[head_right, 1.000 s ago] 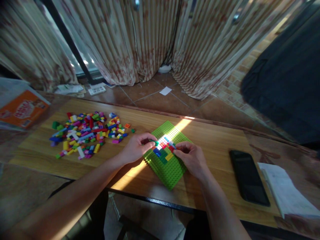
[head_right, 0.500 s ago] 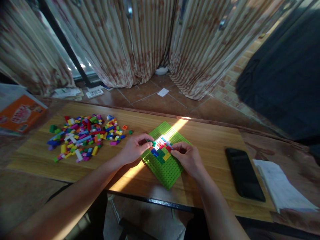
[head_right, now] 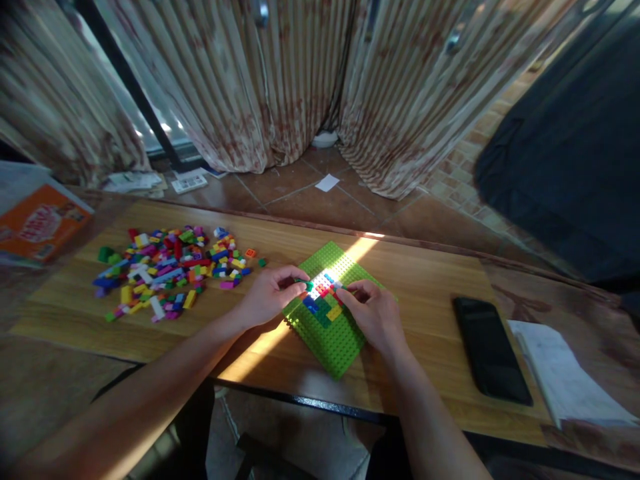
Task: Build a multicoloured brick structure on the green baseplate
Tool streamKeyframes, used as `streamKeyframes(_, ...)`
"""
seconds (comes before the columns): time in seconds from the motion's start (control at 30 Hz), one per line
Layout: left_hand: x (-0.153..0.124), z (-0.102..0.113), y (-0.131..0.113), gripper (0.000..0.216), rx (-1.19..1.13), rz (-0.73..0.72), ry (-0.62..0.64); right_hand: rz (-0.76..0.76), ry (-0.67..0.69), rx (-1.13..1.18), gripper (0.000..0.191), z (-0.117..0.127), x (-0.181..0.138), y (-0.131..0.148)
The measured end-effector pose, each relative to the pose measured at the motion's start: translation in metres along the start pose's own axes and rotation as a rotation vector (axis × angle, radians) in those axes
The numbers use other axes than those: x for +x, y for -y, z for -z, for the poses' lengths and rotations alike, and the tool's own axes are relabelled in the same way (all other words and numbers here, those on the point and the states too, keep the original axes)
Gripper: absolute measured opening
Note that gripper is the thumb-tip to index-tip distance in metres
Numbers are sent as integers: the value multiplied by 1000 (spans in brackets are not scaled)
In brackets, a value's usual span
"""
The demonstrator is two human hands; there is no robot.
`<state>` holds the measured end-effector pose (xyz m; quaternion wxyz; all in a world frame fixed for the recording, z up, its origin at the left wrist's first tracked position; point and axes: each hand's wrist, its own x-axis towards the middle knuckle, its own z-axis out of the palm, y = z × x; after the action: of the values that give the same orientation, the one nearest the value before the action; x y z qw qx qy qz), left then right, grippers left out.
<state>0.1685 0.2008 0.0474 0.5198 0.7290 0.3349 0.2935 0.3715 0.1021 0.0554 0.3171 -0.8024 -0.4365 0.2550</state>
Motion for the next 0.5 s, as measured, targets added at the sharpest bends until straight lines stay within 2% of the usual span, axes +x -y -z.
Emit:
streamKeyframes(0.23,-1,-1,2,16,6,-8,-13,7,4,-41,41,0,-1,5)
streamKeyframes(0.5,0,-1,5,17,21,-15,-9,114,-83,-75,39,-5,-12,12)
